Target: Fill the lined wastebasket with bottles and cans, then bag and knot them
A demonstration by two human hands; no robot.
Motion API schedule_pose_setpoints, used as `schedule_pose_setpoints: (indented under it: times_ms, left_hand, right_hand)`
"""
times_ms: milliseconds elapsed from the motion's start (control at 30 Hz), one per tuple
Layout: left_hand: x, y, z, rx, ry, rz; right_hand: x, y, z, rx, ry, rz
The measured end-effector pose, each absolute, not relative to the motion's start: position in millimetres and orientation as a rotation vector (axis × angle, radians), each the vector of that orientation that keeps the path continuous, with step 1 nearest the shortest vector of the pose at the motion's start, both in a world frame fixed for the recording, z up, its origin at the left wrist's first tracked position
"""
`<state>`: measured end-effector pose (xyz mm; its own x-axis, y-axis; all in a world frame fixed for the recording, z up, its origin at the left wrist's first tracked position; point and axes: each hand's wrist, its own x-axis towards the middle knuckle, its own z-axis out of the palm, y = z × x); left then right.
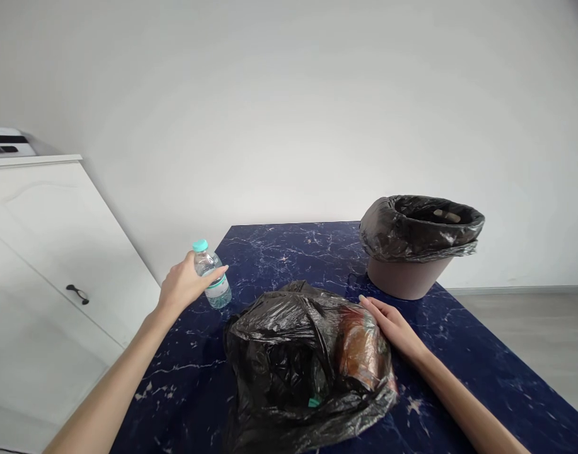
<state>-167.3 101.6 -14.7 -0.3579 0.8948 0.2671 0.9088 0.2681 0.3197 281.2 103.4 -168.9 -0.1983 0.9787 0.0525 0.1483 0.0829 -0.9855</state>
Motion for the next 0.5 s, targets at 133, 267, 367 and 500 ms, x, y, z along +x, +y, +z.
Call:
schedule_pose_setpoints:
  times_ms: [133,267,367,500]
  left_hand:
    - [-175,111,-14,-1.685,-2.479,-0.622]
    - [-173,109,-12,-1.681,-2.461,-0.638]
    - [-163,88,-10,-1.609,-2.384,-0.728]
    - [-145,36,-11,-1.546,-1.984,-1.058]
  right_hand:
    - [281,103,-168,-1.173,-1.505,1.215]
    - [281,103,-169,-1.171,-1.511,1.209]
    - [282,104,-170,-1.175,-1.512,1.206]
    - [283,105,-171,-1.185,-1.507,1.196]
